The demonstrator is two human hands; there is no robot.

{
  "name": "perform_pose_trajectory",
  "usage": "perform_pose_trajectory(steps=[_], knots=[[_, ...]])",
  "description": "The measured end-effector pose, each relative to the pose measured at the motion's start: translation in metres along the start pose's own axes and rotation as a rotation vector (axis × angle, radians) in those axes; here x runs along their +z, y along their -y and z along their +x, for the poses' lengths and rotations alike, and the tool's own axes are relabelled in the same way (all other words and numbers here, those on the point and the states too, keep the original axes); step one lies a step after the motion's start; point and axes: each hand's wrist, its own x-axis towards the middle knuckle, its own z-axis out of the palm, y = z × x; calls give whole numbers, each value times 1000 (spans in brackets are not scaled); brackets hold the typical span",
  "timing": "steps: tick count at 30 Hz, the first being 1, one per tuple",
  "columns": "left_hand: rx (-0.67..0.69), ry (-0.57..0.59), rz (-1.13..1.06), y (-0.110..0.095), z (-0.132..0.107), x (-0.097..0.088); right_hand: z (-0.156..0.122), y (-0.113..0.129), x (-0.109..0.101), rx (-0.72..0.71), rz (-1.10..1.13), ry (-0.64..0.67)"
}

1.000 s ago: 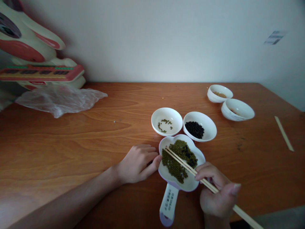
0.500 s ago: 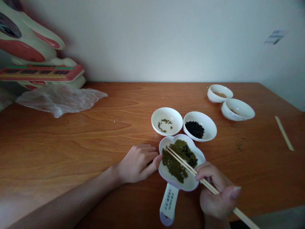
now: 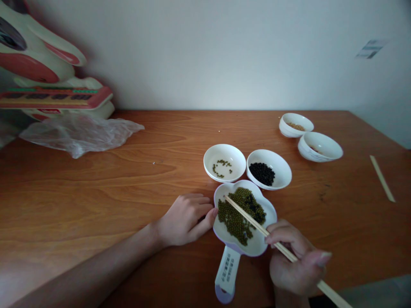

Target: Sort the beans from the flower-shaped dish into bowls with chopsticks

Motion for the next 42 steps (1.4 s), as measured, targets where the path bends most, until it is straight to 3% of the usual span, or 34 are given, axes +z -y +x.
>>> perform_pose_trajectory(steps=[5,19,29,42], knots=[[-1,-11,6,0,2,0,0,2,-2,-27,12,-20],[-5,5,9,1,1,0,9,5,0,76,-37,10],[-3,4,25,1,0,-1,5,1,1,93,-36,-69],[3,-4,18,0,1,-1,3,4,-3,73,-58,3]])
